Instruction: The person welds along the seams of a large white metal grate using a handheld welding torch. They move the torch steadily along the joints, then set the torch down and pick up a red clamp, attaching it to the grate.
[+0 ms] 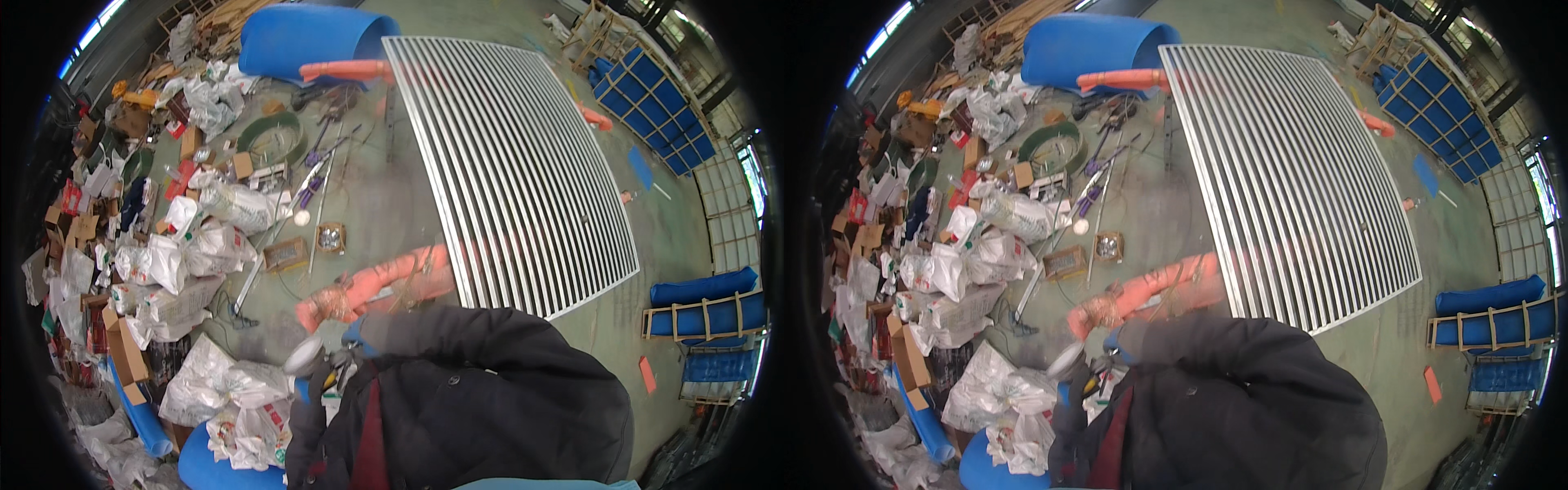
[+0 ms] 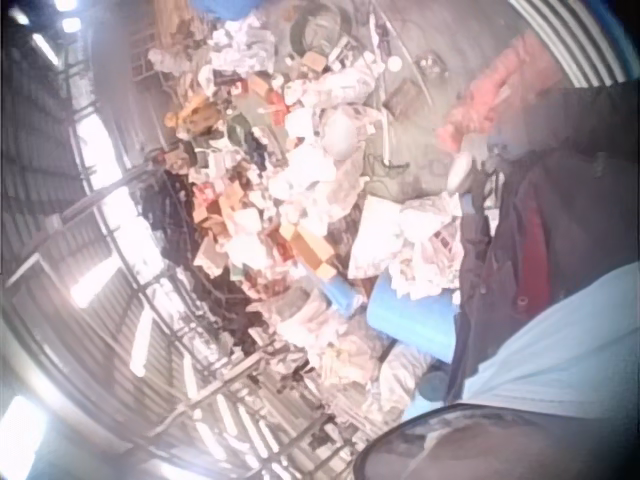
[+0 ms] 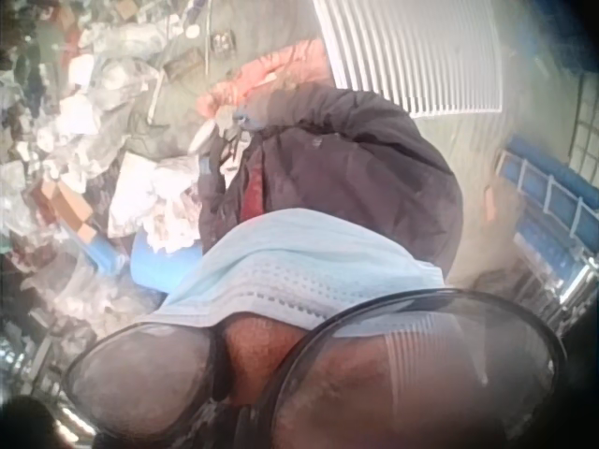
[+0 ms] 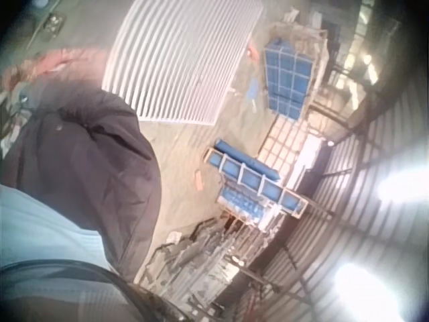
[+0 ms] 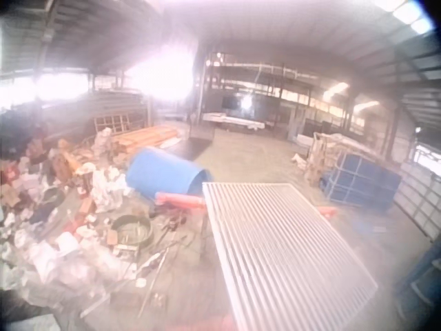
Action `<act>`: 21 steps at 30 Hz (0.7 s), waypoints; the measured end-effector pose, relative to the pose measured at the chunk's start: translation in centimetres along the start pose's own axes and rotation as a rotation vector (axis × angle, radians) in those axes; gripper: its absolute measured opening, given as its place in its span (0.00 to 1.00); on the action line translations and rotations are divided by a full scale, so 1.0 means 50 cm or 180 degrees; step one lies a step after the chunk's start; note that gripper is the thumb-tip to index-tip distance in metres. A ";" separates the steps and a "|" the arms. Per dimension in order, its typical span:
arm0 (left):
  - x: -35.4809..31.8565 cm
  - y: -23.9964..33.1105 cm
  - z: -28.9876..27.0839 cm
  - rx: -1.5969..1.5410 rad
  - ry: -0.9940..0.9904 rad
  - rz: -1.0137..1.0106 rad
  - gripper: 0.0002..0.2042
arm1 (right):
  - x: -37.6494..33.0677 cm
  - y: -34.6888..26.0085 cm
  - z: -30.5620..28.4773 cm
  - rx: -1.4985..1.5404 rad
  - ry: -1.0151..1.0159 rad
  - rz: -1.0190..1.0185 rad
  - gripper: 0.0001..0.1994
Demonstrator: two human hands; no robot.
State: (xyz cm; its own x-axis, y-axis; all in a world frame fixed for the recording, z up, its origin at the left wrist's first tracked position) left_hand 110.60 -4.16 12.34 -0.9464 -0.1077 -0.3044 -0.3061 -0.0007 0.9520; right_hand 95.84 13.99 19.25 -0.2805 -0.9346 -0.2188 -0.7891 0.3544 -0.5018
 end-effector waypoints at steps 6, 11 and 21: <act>-0.020 -0.110 0.042 -0.1357 0.0472 -0.0284 0.26 | -0.003 0.063 0.047 -0.0558 0.0285 0.0213 0.18; 0.057 -0.079 0.061 -0.3116 0.0516 -0.0479 0.32 | -0.019 0.081 0.077 -0.0224 -0.0309 0.0707 0.17; 0.047 -0.021 0.037 -0.3443 0.0419 -0.0664 0.30 | 0.051 0.041 0.014 0.2380 0.0906 0.0488 0.15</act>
State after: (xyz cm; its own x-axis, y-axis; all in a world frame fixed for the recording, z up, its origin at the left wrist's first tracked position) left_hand 108.52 -2.57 10.59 -0.8488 -0.1092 -0.5173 -0.1462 -0.8918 0.4282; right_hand 93.90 12.35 17.09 -0.5635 -0.8105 -0.1598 -0.1854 0.3125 -0.9316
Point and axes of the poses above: each hand's wrist, its own x-axis towards the middle knuckle, its own z-axis out of the palm, y = z × x, the point moved 5 cm from there along x, towards the middle knuckle, and after that the axes turned 15 degrees about -x, right-handed, at the moved point
